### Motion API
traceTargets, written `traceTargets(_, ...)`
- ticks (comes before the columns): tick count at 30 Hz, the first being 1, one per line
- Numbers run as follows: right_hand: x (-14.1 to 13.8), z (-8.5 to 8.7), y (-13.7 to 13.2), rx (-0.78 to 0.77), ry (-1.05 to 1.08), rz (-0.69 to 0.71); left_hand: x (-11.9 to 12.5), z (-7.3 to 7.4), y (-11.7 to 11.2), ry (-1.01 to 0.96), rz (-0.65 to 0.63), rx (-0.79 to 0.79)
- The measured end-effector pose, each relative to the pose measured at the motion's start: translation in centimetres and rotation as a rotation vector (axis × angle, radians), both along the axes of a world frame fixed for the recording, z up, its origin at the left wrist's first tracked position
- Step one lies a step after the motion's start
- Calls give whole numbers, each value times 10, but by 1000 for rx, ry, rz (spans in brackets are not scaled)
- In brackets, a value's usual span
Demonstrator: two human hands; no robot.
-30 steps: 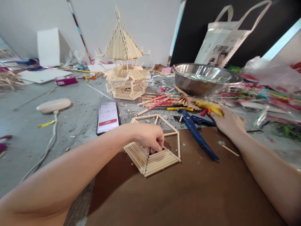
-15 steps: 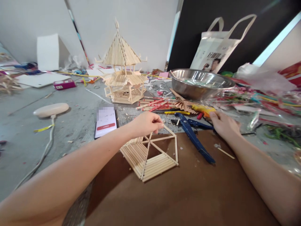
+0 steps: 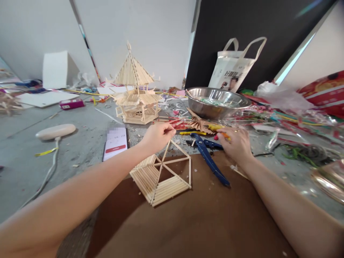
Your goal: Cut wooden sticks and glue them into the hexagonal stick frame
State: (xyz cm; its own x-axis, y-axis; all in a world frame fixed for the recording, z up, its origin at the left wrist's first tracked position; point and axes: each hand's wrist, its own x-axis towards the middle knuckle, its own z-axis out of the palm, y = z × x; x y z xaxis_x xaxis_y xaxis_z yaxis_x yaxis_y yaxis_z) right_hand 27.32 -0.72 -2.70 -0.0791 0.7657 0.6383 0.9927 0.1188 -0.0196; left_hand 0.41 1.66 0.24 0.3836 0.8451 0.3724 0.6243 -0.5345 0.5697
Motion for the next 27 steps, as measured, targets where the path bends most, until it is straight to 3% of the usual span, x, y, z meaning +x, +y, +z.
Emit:
traceTargets(5, -10, -9, -1, -4, -56, 153, -12, 7, 14, 191, 114, 81)
traceTargets(8, -12, -9, -2, -7, -48, 177, -26, 6, 23, 323, 178, -8)
traceTargets(12, -23, 0, -8, -45, -24, 256, -39, -4, 30, 459, 172, -132)
traceTargets(17, -50, 10, -22, -227, -175, 472, -37, -16, 30, 488, 183, -111)
traceTargets(27, -61, 3, -26, -426, -281, 402, -37, -28, 26, 498, 176, -72)
